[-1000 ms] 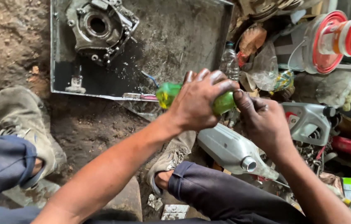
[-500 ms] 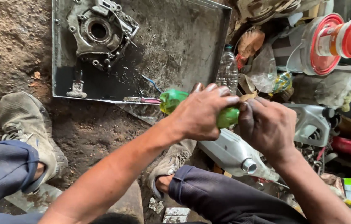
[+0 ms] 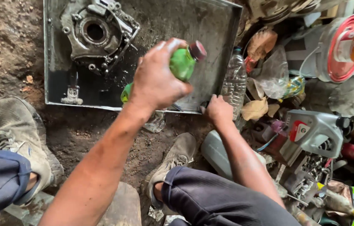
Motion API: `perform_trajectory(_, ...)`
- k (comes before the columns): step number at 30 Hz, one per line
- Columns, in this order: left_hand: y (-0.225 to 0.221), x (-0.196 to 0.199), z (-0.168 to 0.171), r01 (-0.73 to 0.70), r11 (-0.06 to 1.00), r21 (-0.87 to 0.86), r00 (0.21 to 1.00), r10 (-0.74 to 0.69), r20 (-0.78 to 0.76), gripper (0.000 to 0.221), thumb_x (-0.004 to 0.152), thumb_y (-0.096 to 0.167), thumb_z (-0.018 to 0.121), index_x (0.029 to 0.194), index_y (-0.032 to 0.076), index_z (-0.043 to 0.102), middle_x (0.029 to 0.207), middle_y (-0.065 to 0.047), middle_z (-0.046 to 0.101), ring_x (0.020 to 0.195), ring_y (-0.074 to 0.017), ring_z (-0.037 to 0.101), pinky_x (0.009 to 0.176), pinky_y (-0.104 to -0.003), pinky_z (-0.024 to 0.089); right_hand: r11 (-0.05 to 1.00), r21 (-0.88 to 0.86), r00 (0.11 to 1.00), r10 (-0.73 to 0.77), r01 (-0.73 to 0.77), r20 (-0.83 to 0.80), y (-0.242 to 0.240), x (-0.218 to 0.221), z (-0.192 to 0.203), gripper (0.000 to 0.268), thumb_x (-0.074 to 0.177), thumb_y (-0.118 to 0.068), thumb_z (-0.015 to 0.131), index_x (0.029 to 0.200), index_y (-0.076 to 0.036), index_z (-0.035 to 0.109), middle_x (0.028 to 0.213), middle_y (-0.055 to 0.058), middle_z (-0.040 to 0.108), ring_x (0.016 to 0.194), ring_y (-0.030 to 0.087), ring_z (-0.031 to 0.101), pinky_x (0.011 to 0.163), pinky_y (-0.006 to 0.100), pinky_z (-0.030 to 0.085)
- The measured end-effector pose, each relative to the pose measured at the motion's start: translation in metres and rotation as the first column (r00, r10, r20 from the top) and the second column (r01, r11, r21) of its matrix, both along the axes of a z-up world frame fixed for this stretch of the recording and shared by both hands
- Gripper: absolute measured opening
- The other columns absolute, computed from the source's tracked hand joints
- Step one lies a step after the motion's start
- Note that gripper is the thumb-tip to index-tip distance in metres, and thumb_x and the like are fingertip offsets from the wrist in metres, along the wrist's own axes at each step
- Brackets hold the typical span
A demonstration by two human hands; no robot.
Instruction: Cleaning and lubricating an automotive oil pump assembly.
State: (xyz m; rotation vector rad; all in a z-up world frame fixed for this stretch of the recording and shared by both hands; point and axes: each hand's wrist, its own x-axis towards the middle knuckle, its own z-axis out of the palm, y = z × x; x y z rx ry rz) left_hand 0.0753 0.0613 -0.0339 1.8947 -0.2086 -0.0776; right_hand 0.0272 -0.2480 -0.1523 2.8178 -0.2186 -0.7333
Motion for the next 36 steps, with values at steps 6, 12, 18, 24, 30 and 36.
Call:
perform_trajectory(6,0.001,-0.002,-0.008,-0.072,0.994,-0.087,0.996,0.077,0.052,0.066,0.058,0.017,0.083,0.12,0.013,0.062,0.11,-0.01,0.07,0.101,-0.0299,0.07,0.091,-0.041,0.056,0.997,-0.056,0.991,0.057,-0.05,0.122,-0.012,-0.006,-0.024,0.046,0.086,-0.042,0.076,0.111,-0.005,0.067,0.118,0.021,0.067,0.097,0.041,0.072,0.082,0.053,0.058)
perform_trajectory(12,-0.011,-0.014,0.003,-0.035,0.978,-0.208,0.981,0.074,0.18,0.063,0.061,0.017,0.083,0.12,0.013,0.062,0.111,-0.011,0.071,0.104,-0.0325,0.07,0.092,-0.041,0.056,0.812,0.583,0.876,-0.283,0.002,0.39,0.052,-0.06,0.146,0.058,0.087,-0.032,0.079,0.133,-0.002,0.06,0.115,0.02,0.072,0.101,0.028,0.072,0.091,0.037,0.054)
perform_trajectory(18,-0.014,-0.026,0.012,0.069,0.976,-0.208,0.984,-0.033,0.172,0.064,0.062,0.018,0.085,0.122,0.012,0.064,0.109,-0.01,0.072,0.098,-0.0257,0.072,0.087,-0.038,0.058,0.822,0.555,0.604,-0.508,0.127,0.614,0.01,-0.18,0.195,0.047,0.088,-0.023,0.083,0.124,-0.001,0.064,0.113,0.016,0.072,0.101,0.024,0.069,0.091,0.034,0.054)
perform_trajectory(24,-0.007,-0.041,0.008,0.16,0.965,-0.206,0.984,-0.14,0.108,0.065,0.065,0.013,0.088,0.125,0.011,0.064,0.11,-0.007,0.07,0.098,-0.0179,0.069,0.087,-0.033,0.058,0.829,0.536,0.635,-0.502,0.16,0.587,-0.01,-0.253,0.179,0.053,0.086,-0.018,0.08,0.133,-0.004,0.06,0.117,0.017,0.07,0.106,0.029,0.068,0.095,0.036,0.052)
perform_trajectory(30,-0.006,-0.054,0.048,0.153,0.963,-0.222,0.987,-0.138,0.082,0.054,0.067,0.006,0.081,0.119,0.011,0.064,0.109,-0.002,0.069,0.1,-0.0141,0.067,0.089,-0.03,0.056,0.881,0.472,0.779,-0.268,-0.042,0.568,0.003,-0.268,0.197,0.05,0.089,-0.01,0.074,0.137,-0.005,0.061,0.133,0.019,0.065,0.124,0.036,0.064,0.106,0.039,0.048)
perform_trajectory(36,-0.01,-0.052,0.032,0.178,0.96,-0.215,0.98,-0.154,0.126,0.056,0.065,0.006,0.082,0.118,0.01,0.064,0.111,-0.002,0.068,0.101,-0.015,0.067,0.09,-0.031,0.055,0.94,0.34,0.817,-0.196,-0.001,0.542,0.012,-0.263,0.201,0.048,0.086,-0.01,0.074,0.133,-0.016,0.067,0.136,0.01,0.068,0.122,0.032,0.067,0.1,0.036,0.053)
